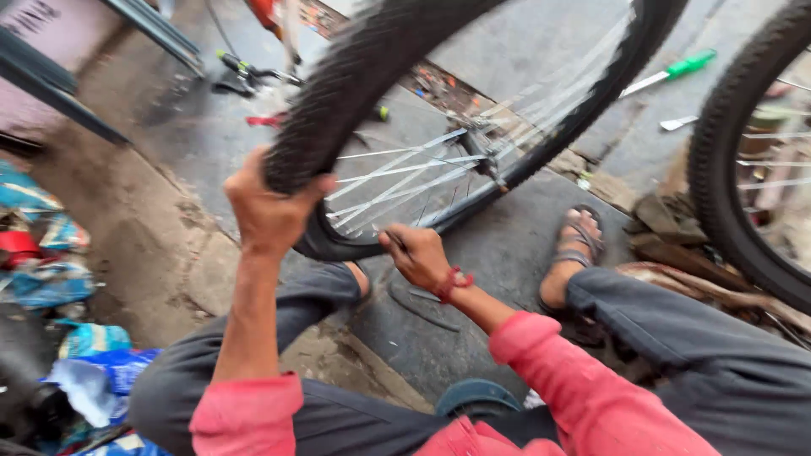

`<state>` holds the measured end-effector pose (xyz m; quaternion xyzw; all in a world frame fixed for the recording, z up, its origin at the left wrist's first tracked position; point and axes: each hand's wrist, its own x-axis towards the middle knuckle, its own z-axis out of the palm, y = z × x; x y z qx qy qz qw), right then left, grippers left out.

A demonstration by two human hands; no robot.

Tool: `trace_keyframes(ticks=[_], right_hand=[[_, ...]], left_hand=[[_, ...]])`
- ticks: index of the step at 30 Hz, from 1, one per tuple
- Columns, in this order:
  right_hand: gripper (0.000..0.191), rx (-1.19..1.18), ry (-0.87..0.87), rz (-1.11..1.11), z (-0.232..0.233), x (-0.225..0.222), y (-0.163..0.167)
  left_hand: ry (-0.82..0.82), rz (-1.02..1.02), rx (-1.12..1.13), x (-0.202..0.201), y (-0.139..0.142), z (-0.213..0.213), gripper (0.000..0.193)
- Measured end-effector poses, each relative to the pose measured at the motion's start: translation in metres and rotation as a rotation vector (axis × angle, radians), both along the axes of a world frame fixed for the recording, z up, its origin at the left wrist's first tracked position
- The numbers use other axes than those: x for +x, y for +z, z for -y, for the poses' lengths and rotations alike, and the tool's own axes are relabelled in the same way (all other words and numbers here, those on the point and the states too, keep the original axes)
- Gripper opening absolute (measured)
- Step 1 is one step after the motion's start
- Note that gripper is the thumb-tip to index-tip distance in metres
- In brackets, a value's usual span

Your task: The person cuts a small piece of rubber using scissors, then inserts a bicycle inner tube into the tire and rim. They proceed to seat the tire bead onto the rim by hand, working around the circumference to secure the tire.

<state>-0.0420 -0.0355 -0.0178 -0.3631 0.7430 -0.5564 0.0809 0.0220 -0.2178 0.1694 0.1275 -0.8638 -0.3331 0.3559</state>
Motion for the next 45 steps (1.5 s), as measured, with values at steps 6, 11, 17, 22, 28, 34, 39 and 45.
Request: trace_keyframes(ticks=[6,11,17,22,28,34,39,45], right_hand=[[0.025,0.112,0.280,0.139,0.007,-0.004,0.036],[0.022,0.085,0.309,-0.004,0.008,-0.035,0.066],[0.021,0.204,0.459,-0.108,0.034,-0.079,0.086],[0.017,0.390,0.724,-0.220,0.070,-0.081,0.101],[0.015,0.481,0.827,-0.352,0.088,-0.082,0.101],[0.016,0.239,0.557,0.574,0.100,-0.011,0.084],[0.032,-0.170,0.176,1.727,0.121,0.072,0.071],[0.025,-1.016,0.574,1.324,0.223,0.129,0.058]], left_hand=[[-0.110,0.272,-0.526,-0.071,0.087,-0.003,0.070],[-0.173,0.150,-0.480,-0.069,0.074,0.007,0.079],[-0.237,0.034,-0.232,-0.043,0.047,0.034,0.076],[-0.200,0.048,-0.163,-0.022,0.034,0.044,0.080],[-0.143,0.041,-0.156,-0.017,0.027,0.045,0.070],[-0.070,0.053,-0.166,-0.031,0.041,0.041,0.050],[0.084,0.151,-0.022,-0.045,0.054,0.035,0.044],[0.052,0.102,-0.165,-0.054,0.056,0.000,0.044]])
